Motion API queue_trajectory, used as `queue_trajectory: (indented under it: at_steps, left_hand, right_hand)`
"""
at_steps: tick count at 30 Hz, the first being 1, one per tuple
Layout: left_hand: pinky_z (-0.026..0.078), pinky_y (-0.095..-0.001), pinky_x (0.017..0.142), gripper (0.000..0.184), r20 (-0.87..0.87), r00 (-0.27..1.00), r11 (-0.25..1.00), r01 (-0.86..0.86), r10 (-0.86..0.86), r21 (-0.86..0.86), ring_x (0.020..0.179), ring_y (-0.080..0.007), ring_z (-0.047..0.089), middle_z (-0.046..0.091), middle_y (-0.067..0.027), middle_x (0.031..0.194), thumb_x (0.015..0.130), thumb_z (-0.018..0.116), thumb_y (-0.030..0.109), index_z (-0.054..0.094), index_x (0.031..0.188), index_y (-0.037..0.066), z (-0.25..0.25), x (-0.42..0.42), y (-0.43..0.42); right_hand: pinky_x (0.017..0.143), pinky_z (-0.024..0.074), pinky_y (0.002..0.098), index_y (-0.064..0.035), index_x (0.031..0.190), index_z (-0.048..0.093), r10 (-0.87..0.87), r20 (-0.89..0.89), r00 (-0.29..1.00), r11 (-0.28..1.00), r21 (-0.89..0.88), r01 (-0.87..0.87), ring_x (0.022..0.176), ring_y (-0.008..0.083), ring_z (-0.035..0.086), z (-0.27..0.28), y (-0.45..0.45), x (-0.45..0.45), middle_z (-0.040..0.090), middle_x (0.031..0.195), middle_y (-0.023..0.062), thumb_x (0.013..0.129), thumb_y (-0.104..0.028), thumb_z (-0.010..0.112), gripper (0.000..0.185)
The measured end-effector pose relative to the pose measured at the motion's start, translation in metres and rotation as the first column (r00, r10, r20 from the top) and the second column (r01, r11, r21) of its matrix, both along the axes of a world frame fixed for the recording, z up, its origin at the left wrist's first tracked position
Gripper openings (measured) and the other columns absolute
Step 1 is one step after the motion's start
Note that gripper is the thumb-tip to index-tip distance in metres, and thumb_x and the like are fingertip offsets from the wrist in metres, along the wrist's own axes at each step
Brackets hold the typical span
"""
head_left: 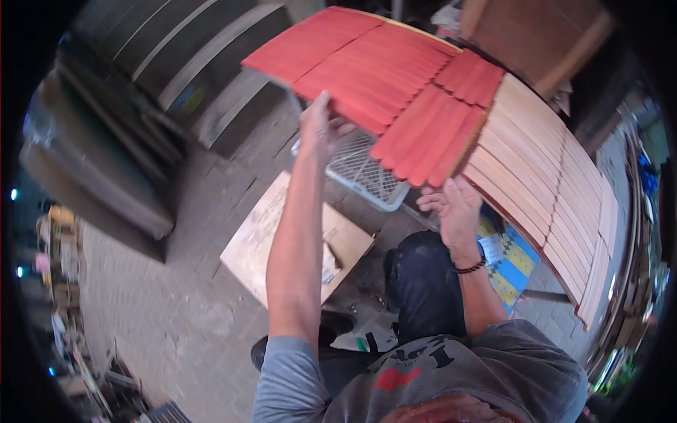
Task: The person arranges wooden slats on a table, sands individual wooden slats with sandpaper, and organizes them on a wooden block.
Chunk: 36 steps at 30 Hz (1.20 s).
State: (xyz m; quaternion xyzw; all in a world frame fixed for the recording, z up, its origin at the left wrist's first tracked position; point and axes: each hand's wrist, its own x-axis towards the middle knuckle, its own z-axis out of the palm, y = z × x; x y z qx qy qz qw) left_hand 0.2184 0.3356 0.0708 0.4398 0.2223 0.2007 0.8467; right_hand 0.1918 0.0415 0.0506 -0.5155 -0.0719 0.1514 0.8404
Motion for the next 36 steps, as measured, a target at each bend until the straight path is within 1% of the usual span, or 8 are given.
queue_trajectory:
  at_steps: [2,5,8,10,27,32,34,36]
  left_hand:
    - [0.06,-0.0401,0.061,0.034,-0.071,0.996,0.995,-0.051,0.057,0.081,0.081,-0.026,0.072,0.067,-0.014,0.097,0.096,0.061,0.029,0.056,0.113,0.0,-0.013,0.016,0.007]
    - [0.057,-0.0332,0.048,0.032,-0.149,0.979,0.983,-0.117,0.138,0.14,0.065,-0.0209,0.069,0.067,-0.0114,0.085,0.094,0.064,0.027,0.057,0.107,-0.002,-0.011,0.024,0.015]
    - [0.056,-0.0336,0.049,0.025,-0.171,0.955,0.953,-0.202,0.243,0.225,0.059,-0.0203,0.067,0.068,-0.0084,0.077,0.094,0.066,0.027,0.06,0.091,0.003,-0.015,0.031,0.017]
    - [0.055,-0.0319,0.045,0.032,-0.146,0.968,0.956,-0.165,0.205,0.243,0.058,-0.0193,0.066,0.067,-0.0123,0.08,0.093,0.065,0.028,0.056,0.098,-0.003,-0.02,0.033,0.017]
    - [0.053,-0.0317,0.044,0.022,-0.147,0.901,0.903,-0.374,0.408,0.211,0.054,-0.0187,0.061,0.062,-0.0071,0.075,0.095,0.065,0.023,0.057,0.093,0.003,-0.022,0.039,0.015]
    - [0.057,-0.0358,0.052,0.027,-0.215,0.929,0.943,-0.257,0.301,0.21,0.061,-0.0196,0.062,0.059,-0.0062,0.076,0.094,0.07,0.029,0.058,0.09,0.005,-0.019,0.03,0.025]
    - [0.059,-0.0378,0.064,0.049,-0.253,0.942,0.955,-0.153,0.219,0.254,0.075,-0.0262,0.07,0.067,-0.0132,0.09,0.095,0.067,0.044,0.062,0.112,-0.001,-0.014,0.015,0.024]
    - [0.056,-0.0392,0.085,0.093,-0.281,0.949,0.959,-0.066,0.146,0.274,0.108,-0.037,0.068,0.059,-0.0298,0.133,0.097,0.054,0.061,0.026,0.154,-0.007,-0.003,-0.009,0.006]
  right_hand:
    - [0.063,0.0604,0.0313,0.0072,0.11,0.058,0.068,-0.022,0.997,0.998,0.003,-0.068,0.071,0.023,0.072,-0.002,0.006,0.003,0.068,0.09,0.0192,0.108,-0.017,0.047,0.027]
    - [0.064,0.0602,0.0294,0.0063,0.113,0.06,0.082,-0.031,0.996,0.996,-0.03,-0.083,0.071,0.0214,0.072,-0.007,0.015,0.006,0.07,0.09,0.0172,0.108,-0.019,0.048,0.028]
    - [0.063,0.0594,0.0284,0.0059,0.113,0.06,0.096,-0.031,0.995,0.995,0.005,-0.096,0.071,0.0204,0.072,-0.008,0.019,0.007,0.07,0.091,0.0168,0.108,-0.019,0.047,0.028]
    - [0.062,0.0589,0.0281,0.0057,0.113,0.06,0.073,-0.044,0.996,0.997,0.017,-0.072,0.072,0.0207,0.072,-0.008,0.021,0.007,0.069,0.091,0.0164,0.108,-0.019,0.047,0.028]
    - [0.067,0.0611,0.032,0.0083,0.111,0.06,0.008,-0.144,0.99,0.99,0.138,0.012,0.075,0.0242,0.074,-0.016,0.036,0.014,0.07,0.09,0.0193,0.109,-0.024,0.048,0.034]
    - [0.07,0.0612,0.0322,0.0089,0.113,0.058,0.004,-0.167,0.986,0.99,0.14,0.02,0.08,0.0248,0.073,-0.016,0.036,0.011,0.069,0.095,0.0199,0.109,-0.026,0.048,0.037]
    - [0.071,0.0601,0.0327,0.0088,0.114,0.058,0.074,-0.241,0.968,0.991,0.123,-0.045,0.08,0.0236,0.071,-0.013,0.026,0.006,0.069,0.094,0.0196,0.109,-0.026,0.048,0.036]
    - [0.071,0.0591,0.0318,0.0078,0.114,0.058,0.102,-0.219,0.97,0.993,0.08,-0.086,0.079,0.0217,0.07,-0.02,0.002,-0.005,0.069,0.093,0.0176,0.108,-0.026,0.048,0.035]
